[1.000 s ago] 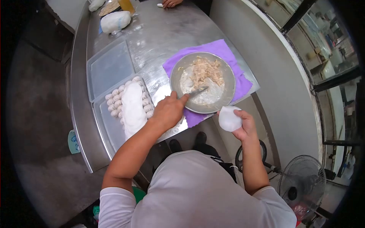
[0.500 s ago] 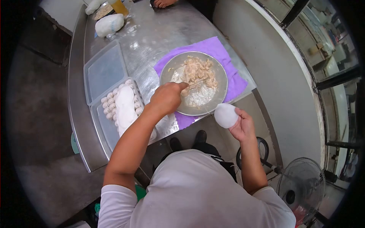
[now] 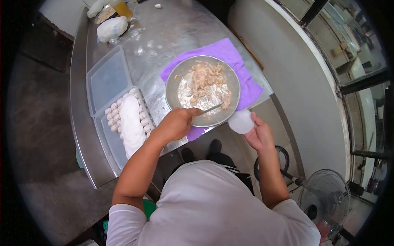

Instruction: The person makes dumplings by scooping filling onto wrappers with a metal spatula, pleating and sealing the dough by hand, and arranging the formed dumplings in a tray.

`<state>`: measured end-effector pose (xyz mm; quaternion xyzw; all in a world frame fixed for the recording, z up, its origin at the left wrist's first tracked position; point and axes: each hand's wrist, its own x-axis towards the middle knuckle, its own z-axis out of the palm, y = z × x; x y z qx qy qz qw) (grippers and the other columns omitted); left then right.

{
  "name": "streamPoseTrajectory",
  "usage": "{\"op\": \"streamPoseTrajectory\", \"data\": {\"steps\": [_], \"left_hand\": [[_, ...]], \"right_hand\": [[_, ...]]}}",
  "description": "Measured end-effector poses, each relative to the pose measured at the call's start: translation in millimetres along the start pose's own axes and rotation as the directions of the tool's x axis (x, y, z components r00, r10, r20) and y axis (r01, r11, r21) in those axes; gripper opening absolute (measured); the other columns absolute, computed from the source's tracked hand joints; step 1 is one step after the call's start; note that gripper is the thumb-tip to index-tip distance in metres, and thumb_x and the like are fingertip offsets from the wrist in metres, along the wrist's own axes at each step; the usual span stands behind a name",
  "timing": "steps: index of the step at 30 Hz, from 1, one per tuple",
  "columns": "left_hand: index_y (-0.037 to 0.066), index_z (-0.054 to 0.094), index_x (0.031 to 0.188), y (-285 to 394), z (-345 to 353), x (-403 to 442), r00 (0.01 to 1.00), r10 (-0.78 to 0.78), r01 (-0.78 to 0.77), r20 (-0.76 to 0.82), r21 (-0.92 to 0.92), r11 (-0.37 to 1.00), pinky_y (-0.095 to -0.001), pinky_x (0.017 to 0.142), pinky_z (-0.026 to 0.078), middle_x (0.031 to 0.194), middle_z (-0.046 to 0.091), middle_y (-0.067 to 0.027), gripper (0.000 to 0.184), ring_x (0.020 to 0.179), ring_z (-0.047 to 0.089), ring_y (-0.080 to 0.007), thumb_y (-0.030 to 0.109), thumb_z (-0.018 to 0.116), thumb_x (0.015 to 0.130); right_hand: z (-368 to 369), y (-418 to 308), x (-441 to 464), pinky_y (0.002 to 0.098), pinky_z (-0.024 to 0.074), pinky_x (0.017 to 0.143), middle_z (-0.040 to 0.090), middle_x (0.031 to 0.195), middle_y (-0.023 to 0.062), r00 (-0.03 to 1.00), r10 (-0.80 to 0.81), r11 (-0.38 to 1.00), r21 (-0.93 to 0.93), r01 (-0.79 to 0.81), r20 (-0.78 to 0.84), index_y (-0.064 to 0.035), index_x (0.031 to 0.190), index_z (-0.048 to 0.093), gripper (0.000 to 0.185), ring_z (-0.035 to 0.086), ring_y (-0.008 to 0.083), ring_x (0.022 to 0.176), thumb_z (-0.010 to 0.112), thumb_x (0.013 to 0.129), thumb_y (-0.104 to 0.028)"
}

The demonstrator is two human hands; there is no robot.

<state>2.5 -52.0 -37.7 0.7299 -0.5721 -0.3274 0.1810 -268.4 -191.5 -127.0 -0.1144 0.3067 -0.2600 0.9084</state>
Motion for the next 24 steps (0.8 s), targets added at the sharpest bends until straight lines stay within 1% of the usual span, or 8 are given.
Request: {"op": "streamPoseTrajectory", "data": {"steps": [6, 7, 8, 11, 14, 18, 22, 24], "left_hand": [[0.003, 0.067, 0.126, 22.2, 19.1, -23.9, 1.0, 0.02, -0.017, 0.003, -0.418, 0.908, -0.037, 0.082, 0.054, 0.104, 0.071, -0.02, 0.037, 0.09, 0.07, -0.0312, -0.006, 0.055, 0.092], [0.007, 0.067, 0.128, 22.8, 27.7, -28.3, 0.983, 0.16, -0.173, -0.093, -0.148, 0.974, -0.0388, 0.08, 0.055, 0.097, 0.069, -0.0175, 0.043, 0.09, 0.069, -0.0314, -0.008, 0.057, 0.089], [0.007, 0.067, 0.128, 24.2, 32.4, -33.0, 0.982, 0.164, -0.176, -0.092, -0.151, 0.973, -0.0388, 0.08, 0.055, 0.097, 0.069, -0.0175, 0.043, 0.09, 0.069, -0.0314, -0.008, 0.057, 0.089], [0.014, 0.067, 0.129, 40.0, 19.0, -41.3, 0.983, 0.168, -0.159, -0.067, 0.128, 0.979, -0.047, 0.068, 0.053, 0.083, 0.059, -0.0151, 0.053, 0.076, 0.064, -0.0366, -0.005, 0.058, 0.081], [0.017, 0.067, 0.13, 58.8, -3.7, -42.7, 0.991, 0.118, -0.105, -0.068, 0.165, 0.981, -0.0439, 0.068, 0.052, 0.084, 0.059, -0.0135, 0.052, 0.078, 0.063, -0.0349, -0.004, 0.061, 0.083], [0.012, 0.068, 0.128, 54.8, 7.7, -34.7, 0.977, 0.215, -0.207, -0.015, 0.208, 0.956, -0.0455, 0.069, 0.053, 0.083, 0.061, -0.0158, 0.05, 0.077, 0.064, -0.0371, -0.002, 0.058, 0.081], [0.015, 0.067, 0.13, 43.9, -11.1, -25.1, 0.981, 0.193, -0.189, -0.01, 0.16, 0.969, -0.0469, 0.071, 0.051, 0.087, 0.063, -0.0161, 0.048, 0.078, 0.063, -0.0383, -0.002, 0.059, 0.086], [0.012, 0.067, 0.13, 37.1, -14.1, -9.3, 0.986, 0.131, -0.108, -0.106, 0.2, 0.974, -0.0494, 0.075, 0.051, 0.09, 0.066, -0.0204, 0.048, 0.083, 0.064, -0.0403, -0.002, 0.058, 0.085]], "right_hand": [[36.5, -2.7, -2.7, 0.0462, 0.0482, 0.107, 0.064, 0.127, 0.0177, 1.0, -0.016, 0.999, 0.051, 0.017, -0.01, 0.0041, 0.131, 0.052, 0.039, 0.063, 0.0298, 0.119, 0.044, 0.108, -0.027], [34.4, -3.5, -2.8, 0.0462, 0.0482, 0.107, 0.064, 0.127, 0.0177, 1.0, -0.02, 0.999, 0.05, 0.021, -0.016, 0.0041, 0.131, 0.052, 0.039, 0.063, 0.0298, 0.119, 0.044, 0.108, -0.027], [30.3, -3.4, -1.5, 0.0464, 0.0481, 0.107, 0.064, 0.128, 0.0182, 1.0, -0.025, 0.999, 0.043, 0.025, 0.008, 0.0045, 0.131, 0.051, 0.04, 0.063, 0.0299, 0.119, 0.044, 0.108, -0.027], [19.5, -3.8, 1.1, 0.0465, 0.0484, 0.107, 0.063, 0.131, 0.0196, 0.999, -0.032, 0.999, 0.028, 0.032, 0.024, 0.0052, 0.133, 0.05, 0.041, 0.063, 0.0306, 0.121, 0.041, 0.109, -0.028], [26.2, -6.4, -5.8, 0.0465, 0.0487, 0.107, 0.062, 0.132, 0.0206, 1.0, 0.01, 1.0, 0.004, -0.01, 0.014, 0.0059, 0.135, 0.049, 0.043, 0.062, 0.0313, 0.122, 0.038, 0.11, -0.029], [26.7, -6.3, -9.3, 0.0471, 0.0486, 0.107, 0.062, 0.132, 0.0215, 0.999, 0.018, 0.999, -0.042, -0.016, 0.05, 0.0069, 0.136, 0.048, 0.046, 0.062, 0.0319, 0.122, 0.039, 0.11, -0.03], [13.1, -5.9, -6.5, 0.0458, 0.0501, 0.105, 0.064, 0.129, 0.0197, 0.998, 0.031, 0.999, 0.016, -0.032, 0.05, 0.0053, 0.133, 0.052, 0.043, 0.065, 0.0306, 0.118, 0.044, 0.109, -0.029], [13.6, -6.9, -8.8, 0.0458, 0.05, 0.105, 0.065, 0.129, 0.0194, 0.999, 0.025, 1.0, 0.017, -0.025, -0.033, 0.005, 0.133, 0.052, 0.042, 0.065, 0.0304, 0.118, 0.044, 0.108, -0.028]]}}
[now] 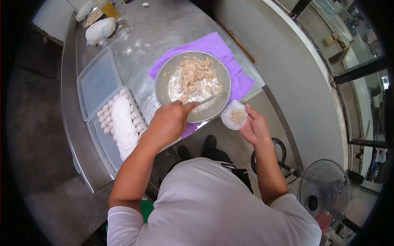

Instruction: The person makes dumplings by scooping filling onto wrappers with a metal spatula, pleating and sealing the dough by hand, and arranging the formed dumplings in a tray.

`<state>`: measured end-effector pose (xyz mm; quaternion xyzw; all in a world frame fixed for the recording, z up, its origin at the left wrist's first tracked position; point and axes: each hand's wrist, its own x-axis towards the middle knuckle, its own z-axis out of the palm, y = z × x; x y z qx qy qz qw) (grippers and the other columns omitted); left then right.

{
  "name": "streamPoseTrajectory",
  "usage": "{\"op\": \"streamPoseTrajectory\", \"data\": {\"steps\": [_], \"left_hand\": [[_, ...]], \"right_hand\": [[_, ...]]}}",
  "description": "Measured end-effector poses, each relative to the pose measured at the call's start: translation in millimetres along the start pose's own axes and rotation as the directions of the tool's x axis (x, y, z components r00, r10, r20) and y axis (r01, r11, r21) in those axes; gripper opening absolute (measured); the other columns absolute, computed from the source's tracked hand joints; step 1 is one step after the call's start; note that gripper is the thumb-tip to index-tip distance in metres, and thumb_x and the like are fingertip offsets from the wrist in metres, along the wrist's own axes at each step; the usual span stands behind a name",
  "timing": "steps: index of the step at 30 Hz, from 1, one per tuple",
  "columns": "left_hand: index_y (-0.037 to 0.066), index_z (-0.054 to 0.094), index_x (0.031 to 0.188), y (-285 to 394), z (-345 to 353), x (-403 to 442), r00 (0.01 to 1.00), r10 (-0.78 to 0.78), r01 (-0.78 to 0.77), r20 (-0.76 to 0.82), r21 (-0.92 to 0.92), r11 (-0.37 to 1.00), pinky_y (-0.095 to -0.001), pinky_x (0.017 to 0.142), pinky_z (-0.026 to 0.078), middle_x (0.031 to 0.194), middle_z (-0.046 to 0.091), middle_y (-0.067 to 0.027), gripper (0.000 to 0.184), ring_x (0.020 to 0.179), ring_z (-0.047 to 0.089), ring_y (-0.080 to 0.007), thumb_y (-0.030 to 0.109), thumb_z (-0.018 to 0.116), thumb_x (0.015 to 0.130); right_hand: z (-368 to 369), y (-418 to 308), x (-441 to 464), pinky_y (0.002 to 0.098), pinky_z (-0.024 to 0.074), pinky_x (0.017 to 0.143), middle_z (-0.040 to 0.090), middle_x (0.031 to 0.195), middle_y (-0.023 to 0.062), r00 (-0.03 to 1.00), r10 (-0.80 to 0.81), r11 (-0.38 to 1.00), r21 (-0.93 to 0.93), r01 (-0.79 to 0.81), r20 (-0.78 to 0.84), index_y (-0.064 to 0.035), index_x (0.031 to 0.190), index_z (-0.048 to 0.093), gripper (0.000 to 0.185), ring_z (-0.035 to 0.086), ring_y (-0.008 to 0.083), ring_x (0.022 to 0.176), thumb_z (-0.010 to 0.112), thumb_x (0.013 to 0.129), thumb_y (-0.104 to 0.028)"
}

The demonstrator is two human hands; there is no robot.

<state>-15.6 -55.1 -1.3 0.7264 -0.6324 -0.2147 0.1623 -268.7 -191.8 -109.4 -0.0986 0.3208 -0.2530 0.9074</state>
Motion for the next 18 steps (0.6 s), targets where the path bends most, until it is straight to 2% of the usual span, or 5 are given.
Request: {"op": "streamPoseTrajectory", "data": {"steps": [6, 9, 13, 16, 18], "left_hand": [[0.007, 0.069, 0.123, -17.5, 24.5, 17.7, 0.999, -0.042, 0.044, -0.032, 0.071, 0.997, -0.0483, 0.08, 0.052, 0.09, 0.069, -0.0244, 0.038, 0.09, 0.067, -0.0427, -0.002, 0.053, 0.09], [0.005, 0.07, 0.122, -14.4, 0.1, 6.6, 0.988, -0.081, 0.084, 0.128, -0.016, 0.996, -0.047, 0.081, 0.054, 0.101, 0.071, -0.0253, 0.035, 0.092, 0.069, -0.0415, 0.0, 0.056, 0.091], [0.004, 0.07, 0.122, -21.7, 14.9, 0.2, 0.986, -0.154, 0.153, 0.06, 0.006, 0.988, -0.0469, 0.082, 0.054, 0.104, 0.07, -0.0255, 0.034, 0.093, 0.069, -0.0418, 0.0, 0.058, 0.09], [0.003, 0.069, 0.124, -14.9, 25.4, -22.9, 0.997, -0.048, 0.056, 0.062, -0.128, 0.99, -0.0467, 0.08, 0.053, 0.095, 0.069, -0.0271, 0.039, 0.088, 0.068, -0.0415, -0.001, 0.051, 0.09], [0.003, 0.068, 0.125, -8.4, 28.9, -35.9, 0.994, -0.104, 0.111, 0.039, -0.4, 0.91, -0.0426, 0.078, 0.054, 0.099, 0.069, -0.0279, 0.039, 0.088, 0.069, -0.0404, -0.005, 0.05, 0.091]], "right_hand": [[-6.4, 4.5, 9.4, 0.0458, 0.0504, 0.104, 0.065, 0.129, 0.0191, 1.0, 0.01, 1.0, -0.011, -0.01, 0.004, 0.0049, 0.134, 0.052, 0.043, 0.065, 0.0304, 0.118, 0.046, 0.108, -0.029], [-4.5, 5.3, 9.0, 0.0476, 0.0491, 0.108, 0.061, 0.135, 0.0221, 1.0, -0.025, 0.999, -0.045, 0.025, 0.016, 0.0066, 0.138, 0.046, 0.045, 0.063, 0.0333, 0.122, 0.04, 0.11, -0.028], [2.0, 7.0, 13.8, 0.0475, 0.0483, 0.108, 0.06, 0.136, 0.0214, 0.999, 0.027, 0.999, -0.047, -0.025, 0.036, 0.0057, 0.14, 0.046, 0.046, 0.061, 0.0326, 0.124, 0.039, 0.11, -0.029], [6.8, 9.4, 12.6, 0.0471, 0.0481, 0.107, 0.062, 0.133, 0.0203, 0.997, 0.015, 0.999, -0.029, -0.013, 0.072, 0.0065, 0.137, 0.049, 0.046, 0.063, 0.0307, 0.122, 0.046, 0.108, -0.029], [9.7, 7.9, 12.0, 0.0479, 0.0462, 0.109, 0.061, 0.134, 0.0209, 0.996, 0.033, 0.998, -0.064, -0.027, 0.088, 0.0071, 0.137, 0.048, 0.046, 0.061, 0.0316, 0.124, 0.045, 0.108, -0.029]]}}
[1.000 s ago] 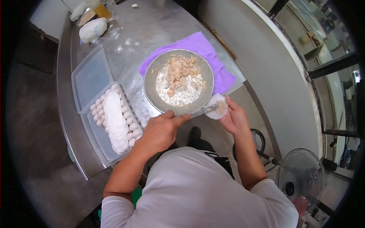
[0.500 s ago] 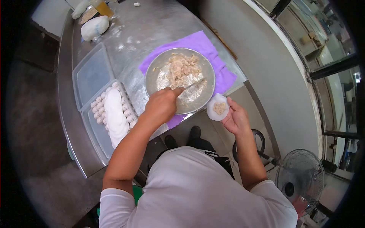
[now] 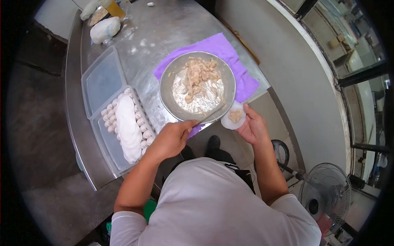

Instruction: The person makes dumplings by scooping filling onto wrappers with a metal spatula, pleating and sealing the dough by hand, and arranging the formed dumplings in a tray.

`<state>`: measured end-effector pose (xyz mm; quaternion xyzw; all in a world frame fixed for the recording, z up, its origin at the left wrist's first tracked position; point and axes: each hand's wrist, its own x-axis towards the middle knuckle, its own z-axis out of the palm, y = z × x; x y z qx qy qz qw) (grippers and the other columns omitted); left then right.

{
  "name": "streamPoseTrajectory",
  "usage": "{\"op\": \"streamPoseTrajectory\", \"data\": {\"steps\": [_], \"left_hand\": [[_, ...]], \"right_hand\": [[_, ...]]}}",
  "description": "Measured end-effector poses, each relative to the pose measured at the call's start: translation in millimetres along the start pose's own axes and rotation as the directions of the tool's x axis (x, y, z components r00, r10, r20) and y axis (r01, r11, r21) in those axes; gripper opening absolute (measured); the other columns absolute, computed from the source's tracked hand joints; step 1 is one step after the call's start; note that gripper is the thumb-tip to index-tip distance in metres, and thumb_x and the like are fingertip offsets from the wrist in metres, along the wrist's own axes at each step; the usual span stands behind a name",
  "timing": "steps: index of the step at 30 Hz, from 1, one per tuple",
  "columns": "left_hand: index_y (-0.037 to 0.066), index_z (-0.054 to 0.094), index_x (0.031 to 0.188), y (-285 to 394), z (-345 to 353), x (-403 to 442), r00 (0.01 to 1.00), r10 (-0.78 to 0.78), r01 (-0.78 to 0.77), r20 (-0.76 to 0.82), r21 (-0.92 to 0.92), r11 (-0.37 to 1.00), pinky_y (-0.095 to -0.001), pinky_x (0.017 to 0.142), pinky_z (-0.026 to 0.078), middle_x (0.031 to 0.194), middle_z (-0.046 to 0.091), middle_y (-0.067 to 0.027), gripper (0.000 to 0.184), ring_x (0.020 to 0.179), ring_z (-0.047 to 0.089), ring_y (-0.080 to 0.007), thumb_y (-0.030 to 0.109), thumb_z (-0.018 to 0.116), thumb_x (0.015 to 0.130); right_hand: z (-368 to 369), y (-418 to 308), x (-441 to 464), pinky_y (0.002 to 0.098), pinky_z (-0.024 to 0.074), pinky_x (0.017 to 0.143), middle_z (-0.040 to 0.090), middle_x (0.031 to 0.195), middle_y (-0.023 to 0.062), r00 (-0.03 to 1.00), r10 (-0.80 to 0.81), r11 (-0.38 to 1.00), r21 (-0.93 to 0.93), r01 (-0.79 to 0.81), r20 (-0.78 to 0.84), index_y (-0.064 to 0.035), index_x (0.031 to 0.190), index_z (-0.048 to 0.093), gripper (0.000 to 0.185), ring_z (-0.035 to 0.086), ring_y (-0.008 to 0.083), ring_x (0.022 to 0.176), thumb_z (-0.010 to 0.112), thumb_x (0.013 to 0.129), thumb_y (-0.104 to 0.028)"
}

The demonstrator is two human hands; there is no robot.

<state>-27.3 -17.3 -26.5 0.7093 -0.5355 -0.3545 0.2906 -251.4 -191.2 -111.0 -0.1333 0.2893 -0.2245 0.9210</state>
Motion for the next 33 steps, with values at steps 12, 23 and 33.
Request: {"op": "streamPoseTrajectory", "data": {"steps": [12, 23, 33], "left_hand": [[0.002, 0.069, 0.122, -4.8, -1.2, 23.7, 0.993, 0.01, 0.02, -0.118, 0.253, 0.967, -0.0446, 0.079, 0.053, 0.099, 0.069, -0.0275, 0.041, 0.09, 0.066, -0.0447, -0.007, 0.054, 0.086], [0.01, 0.068, 0.127, 23.5, 8.2, -12.9, 1.0, 0.024, -0.026, 0.011, 0.146, 0.989, -0.0417, 0.074, 0.054, 0.091, 0.066, -0.0196, 0.044, 0.085, 0.067, -0.0355, -0.008, 0.061, 0.087], [0.014, 0.07, 0.126, 57.6, -16.7, -0.4, 0.99, 0.127, -0.141, 0.062, 0.424, 0.895, -0.0436, 0.066, 0.052, 0.081, 0.061, -0.0131, 0.046, 0.076, 0.065, -0.0329, -0.002, 0.065, 0.083]], "right_hand": [[7.2, 0.0, 5.2, 0.0479, 0.0474, 0.108, 0.061, 0.133, 0.0243, 0.999, -0.045, 0.998, 0.034, 0.046, -0.02, 0.0117, 0.134, 0.048, 0.043, 0.062, 0.0334, 0.123, 0.045, 0.108, -0.022], [1.9, -1.3, -4.8, 0.0465, 0.0475, 0.108, 0.061, 0.133, 0.0228, 0.997, -0.068, 0.998, -0.013, 0.068, 0.032, 0.0098, 0.133, 0.05, 0.042, 0.062, 0.0319, 0.122, 0.042, 0.109, -0.024], [13.1, -4.9, -16.2, 0.0475, 0.0495, 0.106, 0.062, 0.133, 0.0199, 0.994, -0.081, 0.99, -0.111, 0.088, 0.068, 0.0076, 0.136, 0.05, 0.045, 0.063, 0.0311, 0.121, 0.041, 0.11, -0.028]]}}
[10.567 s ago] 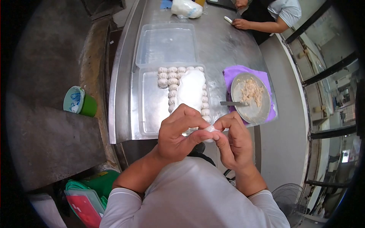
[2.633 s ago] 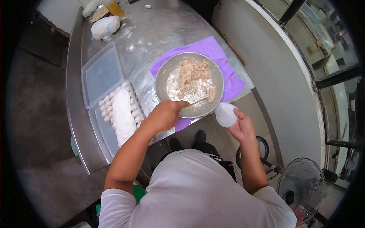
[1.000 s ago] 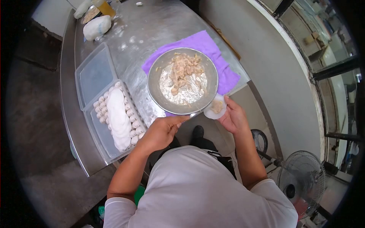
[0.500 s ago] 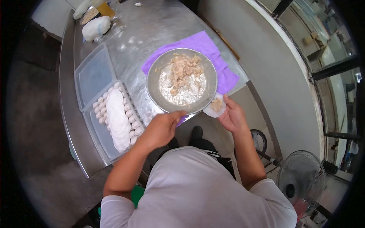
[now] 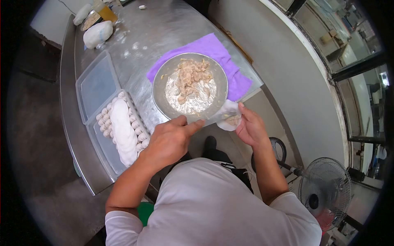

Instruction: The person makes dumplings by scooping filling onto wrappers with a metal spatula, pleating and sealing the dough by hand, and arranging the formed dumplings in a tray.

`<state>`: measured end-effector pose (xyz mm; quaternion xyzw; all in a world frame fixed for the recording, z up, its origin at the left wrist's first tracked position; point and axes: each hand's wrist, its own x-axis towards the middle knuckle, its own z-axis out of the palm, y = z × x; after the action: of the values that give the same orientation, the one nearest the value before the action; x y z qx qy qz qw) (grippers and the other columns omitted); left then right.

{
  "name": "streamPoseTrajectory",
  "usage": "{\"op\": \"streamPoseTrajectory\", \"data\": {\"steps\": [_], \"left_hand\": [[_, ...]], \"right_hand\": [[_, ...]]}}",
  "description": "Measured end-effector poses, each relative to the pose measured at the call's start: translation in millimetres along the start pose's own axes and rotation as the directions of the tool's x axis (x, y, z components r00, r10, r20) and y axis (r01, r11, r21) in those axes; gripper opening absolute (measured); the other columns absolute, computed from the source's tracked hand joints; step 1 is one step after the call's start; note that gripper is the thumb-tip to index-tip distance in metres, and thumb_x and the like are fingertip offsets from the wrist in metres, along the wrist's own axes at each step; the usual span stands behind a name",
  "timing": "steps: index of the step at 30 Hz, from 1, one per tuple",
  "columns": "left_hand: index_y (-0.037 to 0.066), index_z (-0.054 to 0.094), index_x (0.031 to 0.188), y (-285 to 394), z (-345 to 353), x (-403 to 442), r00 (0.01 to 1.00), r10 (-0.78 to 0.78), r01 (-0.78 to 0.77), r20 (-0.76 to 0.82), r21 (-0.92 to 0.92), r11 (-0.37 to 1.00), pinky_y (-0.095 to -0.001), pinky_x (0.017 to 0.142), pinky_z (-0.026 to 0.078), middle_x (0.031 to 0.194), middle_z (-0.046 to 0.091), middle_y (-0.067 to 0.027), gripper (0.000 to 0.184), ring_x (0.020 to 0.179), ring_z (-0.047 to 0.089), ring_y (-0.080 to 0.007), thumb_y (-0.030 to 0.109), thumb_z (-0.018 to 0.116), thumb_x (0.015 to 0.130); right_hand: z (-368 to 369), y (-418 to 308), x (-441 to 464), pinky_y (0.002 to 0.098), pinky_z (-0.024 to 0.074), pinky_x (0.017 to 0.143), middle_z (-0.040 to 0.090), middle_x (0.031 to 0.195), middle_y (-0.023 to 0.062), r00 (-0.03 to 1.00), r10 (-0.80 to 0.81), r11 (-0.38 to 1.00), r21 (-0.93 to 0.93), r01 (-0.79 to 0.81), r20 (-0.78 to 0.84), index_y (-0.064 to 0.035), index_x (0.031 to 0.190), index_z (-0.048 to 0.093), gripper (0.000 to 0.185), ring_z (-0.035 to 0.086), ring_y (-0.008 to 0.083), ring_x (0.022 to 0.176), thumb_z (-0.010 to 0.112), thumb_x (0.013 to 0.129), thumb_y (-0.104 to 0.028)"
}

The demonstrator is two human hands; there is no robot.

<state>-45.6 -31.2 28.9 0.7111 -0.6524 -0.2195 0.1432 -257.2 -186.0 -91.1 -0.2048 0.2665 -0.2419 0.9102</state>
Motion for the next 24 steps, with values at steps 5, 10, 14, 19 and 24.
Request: {"op": "streamPoseTrajectory", "data": {"steps": [5, 10, 14, 19, 24], "left_hand": [[0.014, 0.069, 0.125, 9.0, -13.1, -1.4, 0.999, 0.049, -0.05, 0.021, 0.044, 0.998, -0.0447, 0.065, 0.051, 0.081, 0.06, -0.0128, 0.047, 0.075, 0.064, -0.0344, -0.002, 0.065, 0.082], [0.013, 0.069, 0.125, 3.1, -7.6, -3.2, 0.999, 0.022, -0.023, 0.026, 0.033, 0.999, -0.0455, 0.067, 0.051, 0.084, 0.061, -0.0144, 0.047, 0.076, 0.064, -0.0367, -0.003, 0.064, 0.081], [0.012, 0.071, 0.122, -10.0, -11.8, -12.3, 0.996, -0.093, 0.093, -0.017, 0.015, 0.996, -0.0471, 0.072, 0.051, 0.087, 0.062, -0.0165, 0.043, 0.08, 0.064, -0.0382, -0.003, 0.063, 0.082], [0.01, 0.073, 0.119, -62.5, 25.2, -0.5, 0.952, -0.246, 0.272, -0.184, 0.134, 0.953, -0.0478, 0.079, 0.051, 0.095, 0.063, -0.0198, 0.038, 0.088, 0.064, -0.0392, -0.002, 0.061, 0.085], [0.001, 0.061, 0.133, -52.3, 37.2, 2.5, 0.895, -0.08, 0.141, -0.438, 0.107, 0.984, -0.0433, 0.084, 0.052, 0.109, 0.065, -0.0175, 0.037, 0.093, 0.067, -0.0336, 0.013, 0.056, 0.098]], "right_hand": [[15.4, -5.3, -5.5, 0.0471, 0.0512, 0.103, 0.063, 0.129, 0.0191, 1.0, 0.01, 1.0, -0.027, -0.01, 0.006, 0.008, 0.133, 0.053, 0.044, 0.064, 0.0311, 0.117, 0.046, 0.109, -0.028], [14.1, -6.8, -5.0, 0.0453, 0.0531, 0.1, 0.065, 0.125, 0.0183, 1.0, 0.013, 0.999, -0.044, -0.013, 0.002, 0.0081, 0.129, 0.056, 0.042, 0.066, 0.0295, 0.114, 0.05, 0.108, -0.027], [8.6, 0.6, -2.4, 0.0424, 0.0535, 0.098, 0.066, 0.124, 0.0153, 1.0, -0.027, 0.993, -0.117, 0.025, -0.016, 0.0069, 0.13, 0.057, 0.039, 0.067, 0.026, 0.111, 0.053, 0.106, -0.023], [22.5, 0.8, 3.3, 0.0402, 0.0534, 0.098, 0.067, 0.122, 0.0138, 0.999, -0.03, 0.978, -0.207, 0.036, 0.035, 0.0069, 0.131, 0.057, 0.035, 0.068, 0.0232, 0.11, 0.056, 0.103, -0.015], [67.8, 9.5, 9.0, 0.0397, 0.0525, 0.098, 0.067, 0.121, 0.0137, 0.986, -0.014, 0.992, 0.125, -0.007, 0.168, 0.0065, 0.131, 0.057, 0.034, 0.068, 0.0245, 0.107, 0.058, 0.101, -0.01]]}}
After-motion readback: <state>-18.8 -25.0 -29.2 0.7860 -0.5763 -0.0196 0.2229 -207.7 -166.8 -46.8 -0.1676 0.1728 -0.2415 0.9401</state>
